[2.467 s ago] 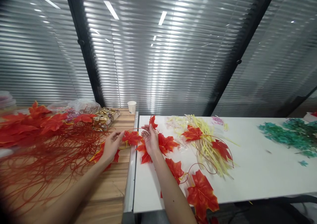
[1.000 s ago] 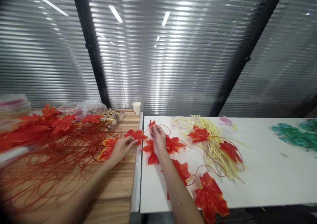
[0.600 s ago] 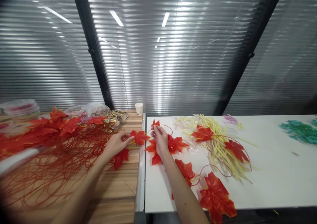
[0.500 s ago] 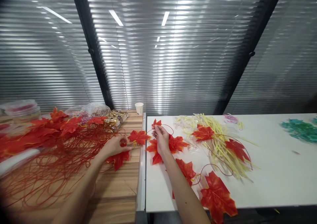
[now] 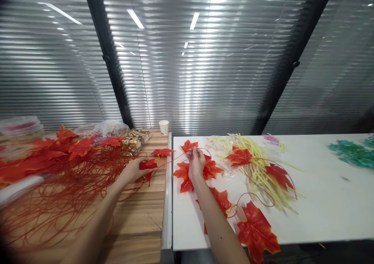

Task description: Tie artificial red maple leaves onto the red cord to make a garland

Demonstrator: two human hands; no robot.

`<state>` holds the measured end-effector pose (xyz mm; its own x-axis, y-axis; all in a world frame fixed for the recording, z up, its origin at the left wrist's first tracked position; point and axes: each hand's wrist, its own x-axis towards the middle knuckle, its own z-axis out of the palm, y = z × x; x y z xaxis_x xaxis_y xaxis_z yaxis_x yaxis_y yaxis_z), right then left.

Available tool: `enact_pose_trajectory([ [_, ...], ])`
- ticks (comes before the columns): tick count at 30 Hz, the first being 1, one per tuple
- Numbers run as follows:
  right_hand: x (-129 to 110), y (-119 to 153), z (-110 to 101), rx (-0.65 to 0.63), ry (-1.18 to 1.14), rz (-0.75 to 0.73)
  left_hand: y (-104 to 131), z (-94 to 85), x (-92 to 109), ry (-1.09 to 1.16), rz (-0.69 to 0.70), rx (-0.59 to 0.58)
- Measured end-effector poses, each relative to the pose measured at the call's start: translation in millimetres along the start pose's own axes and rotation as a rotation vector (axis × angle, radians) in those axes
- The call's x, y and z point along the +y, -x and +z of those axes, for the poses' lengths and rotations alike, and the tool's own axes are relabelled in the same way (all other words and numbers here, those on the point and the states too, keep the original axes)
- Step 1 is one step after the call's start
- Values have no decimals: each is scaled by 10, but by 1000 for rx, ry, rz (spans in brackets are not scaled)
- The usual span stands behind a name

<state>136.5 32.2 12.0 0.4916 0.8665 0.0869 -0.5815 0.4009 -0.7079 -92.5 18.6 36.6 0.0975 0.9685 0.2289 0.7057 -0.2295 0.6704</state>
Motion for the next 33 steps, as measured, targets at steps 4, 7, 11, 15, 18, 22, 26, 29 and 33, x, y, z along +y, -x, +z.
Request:
enact_pose_trajectory([
  [4, 18, -2, -9, -13, 101, -44, -36, 17, 61, 183, 11, 38],
  [7, 13, -33, -43, 14, 149, -76, -51, 11, 121, 420, -59, 49],
  [11, 1, -43, -47, 23, 199, -94, -61, 40, 203, 649, -152, 94],
  [15, 10, 56, 46, -99, 280, -130, -7, 143, 338, 880, -128, 61],
  [18, 4, 167, 128, -200, 320, -142, 92, 240, 486, 1059, -75, -62],
  [22, -33, 269, 183, -276, 349, -141, 202, 347, 615, 1192, -116, -175],
  [26, -36, 296, 186, -325, 421, -140, 217, 408, 609, 1186, -166, -212],
  [29, -7, 309, 181, -406, 471, -159, 205, 416, 587, 1198, -164, -246],
  [33, 30, 329, 178, -456, 477, -185, 188, 411, 577, 1167, -126, -229],
])
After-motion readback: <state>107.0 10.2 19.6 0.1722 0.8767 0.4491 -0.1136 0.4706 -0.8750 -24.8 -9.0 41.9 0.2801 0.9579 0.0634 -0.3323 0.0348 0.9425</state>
